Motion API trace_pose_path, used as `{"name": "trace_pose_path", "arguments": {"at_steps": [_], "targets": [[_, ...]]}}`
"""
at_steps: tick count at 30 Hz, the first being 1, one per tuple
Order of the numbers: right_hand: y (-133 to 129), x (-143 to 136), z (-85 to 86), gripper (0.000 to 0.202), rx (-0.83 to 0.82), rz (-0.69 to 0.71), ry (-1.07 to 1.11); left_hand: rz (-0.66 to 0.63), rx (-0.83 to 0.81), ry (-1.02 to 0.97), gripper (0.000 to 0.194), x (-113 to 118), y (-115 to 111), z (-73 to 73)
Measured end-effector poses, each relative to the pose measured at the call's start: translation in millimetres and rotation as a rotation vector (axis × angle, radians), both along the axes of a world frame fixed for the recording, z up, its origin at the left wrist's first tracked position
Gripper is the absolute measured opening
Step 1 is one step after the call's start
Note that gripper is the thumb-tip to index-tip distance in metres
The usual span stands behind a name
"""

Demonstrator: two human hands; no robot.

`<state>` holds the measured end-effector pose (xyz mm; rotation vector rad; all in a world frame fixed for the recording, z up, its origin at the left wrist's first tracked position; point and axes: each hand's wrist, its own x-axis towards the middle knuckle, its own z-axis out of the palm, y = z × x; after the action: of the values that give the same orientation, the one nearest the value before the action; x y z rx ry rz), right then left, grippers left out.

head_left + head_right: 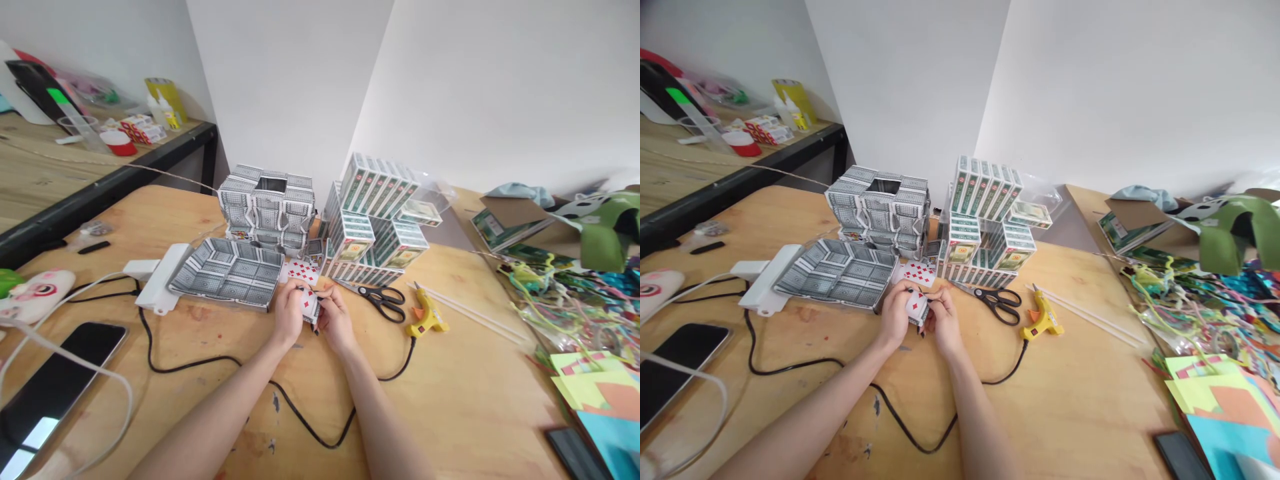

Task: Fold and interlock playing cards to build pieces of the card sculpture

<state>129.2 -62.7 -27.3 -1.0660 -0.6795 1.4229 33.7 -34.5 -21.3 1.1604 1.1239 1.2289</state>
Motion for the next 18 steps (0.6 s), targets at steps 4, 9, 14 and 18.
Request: {"name": "trace_pose_path", "arguments": {"at_steps": [4, 9, 14, 18], "targets": [[-1.3, -0.3, 0.7, 0.012, 0.031, 0.003, -0.094, -0.003, -0.023, 0.02, 0.016, 0.6, 0.5, 1.3], [-3.8, 3.9, -1.1, 0.008, 0.072, -0.011, -0.147, 0.033, 0.009, 0.135, 0.017, 2.9, 1.7, 5.1], [-3.8, 8.7, -0.1, 0.02, 0.077, 0.067, 0.005, 0.027, 0.034, 0.114, 0.022, 3.2, 1.5, 3.8], [-0.6, 9.6, 1.4, 0.035, -0.069, 0.128, -0.021, -0.03, 0.032, 0.11, 0.023, 3.0, -0.8, 4.2]]}}
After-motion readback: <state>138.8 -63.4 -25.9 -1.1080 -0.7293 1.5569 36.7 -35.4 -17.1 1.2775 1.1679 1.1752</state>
